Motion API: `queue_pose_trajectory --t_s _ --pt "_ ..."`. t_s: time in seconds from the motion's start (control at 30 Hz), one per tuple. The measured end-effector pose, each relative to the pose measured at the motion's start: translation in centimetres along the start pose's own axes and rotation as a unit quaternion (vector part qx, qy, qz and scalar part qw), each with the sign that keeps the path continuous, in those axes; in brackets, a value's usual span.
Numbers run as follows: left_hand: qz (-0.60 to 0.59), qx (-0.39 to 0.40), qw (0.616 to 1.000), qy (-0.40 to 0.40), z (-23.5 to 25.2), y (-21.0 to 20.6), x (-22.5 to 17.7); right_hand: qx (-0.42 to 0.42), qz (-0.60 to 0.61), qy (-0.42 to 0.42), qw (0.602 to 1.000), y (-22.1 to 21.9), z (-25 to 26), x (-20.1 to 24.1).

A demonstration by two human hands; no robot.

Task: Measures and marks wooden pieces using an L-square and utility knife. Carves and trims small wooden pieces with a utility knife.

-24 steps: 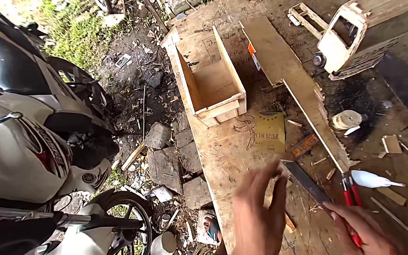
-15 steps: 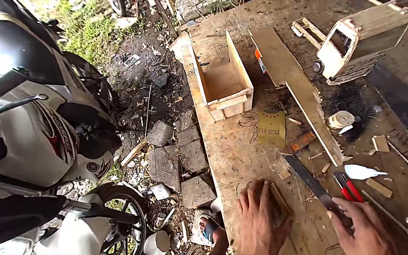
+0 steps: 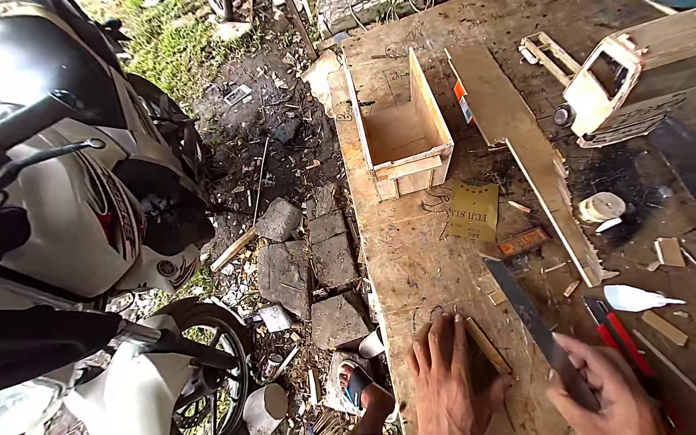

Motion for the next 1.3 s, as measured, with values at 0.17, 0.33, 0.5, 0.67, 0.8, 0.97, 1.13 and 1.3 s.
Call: queue_pose_trajectory --t_s 0.17,0.33,0.5,0.67,0.8,0.97,1.13,1.3 --pt "-0.099 0.015 0.995 0.018 -0.7 1.9 0.5 0.055 0.034 0.045 0.997 -2.8 -2.0 1.1" --pt "-0.098 0.048 0.990 -0.092 -1.5 0.8 0.0 0.067 0.017 0.062 0.996 -4.9 -2.9 1.5" --pt "-0.083 0.041 0.990 -0.108 -1.2 0.0 0.3 0.022 -0.007 0.061 0.998 -5.0 -3.4 1.3" --pt "-0.059 0.038 0.992 -0.103 -1.0 -0.2 0.2 0.005 -0.021 0.067 0.998 -5.2 -3.4 1.2" --pt "-0.040 0.043 0.993 -0.105 -1.0 -0.4 0.2 -0.010 -0.047 0.080 0.996 -5.0 -3.3 1.2" --pt "-0.045 0.035 0.993 -0.106 -0.9 -0.4 0.2 -0.010 -0.059 0.087 0.994 -4.8 -3.4 1.0" --pt "-0.051 0.029 0.993 -0.105 -0.9 -0.5 0.2 0.014 -0.064 0.075 0.995 -4.8 -3.4 1.0" --pt "-0.041 0.011 0.993 -0.109 -1.1 -0.4 0.1 0.013 -0.049 0.093 0.994 -4.5 -3.2 0.5"
Point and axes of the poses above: each hand's wrist, its own z-axis towards the middle knuckle, its own y-axis out of the back of the hand, x = y × z, the point moved 8 cm from there along z, towards the middle knuckle, and after that the axes turned 11 degrees about x, right-handed, at the moved point
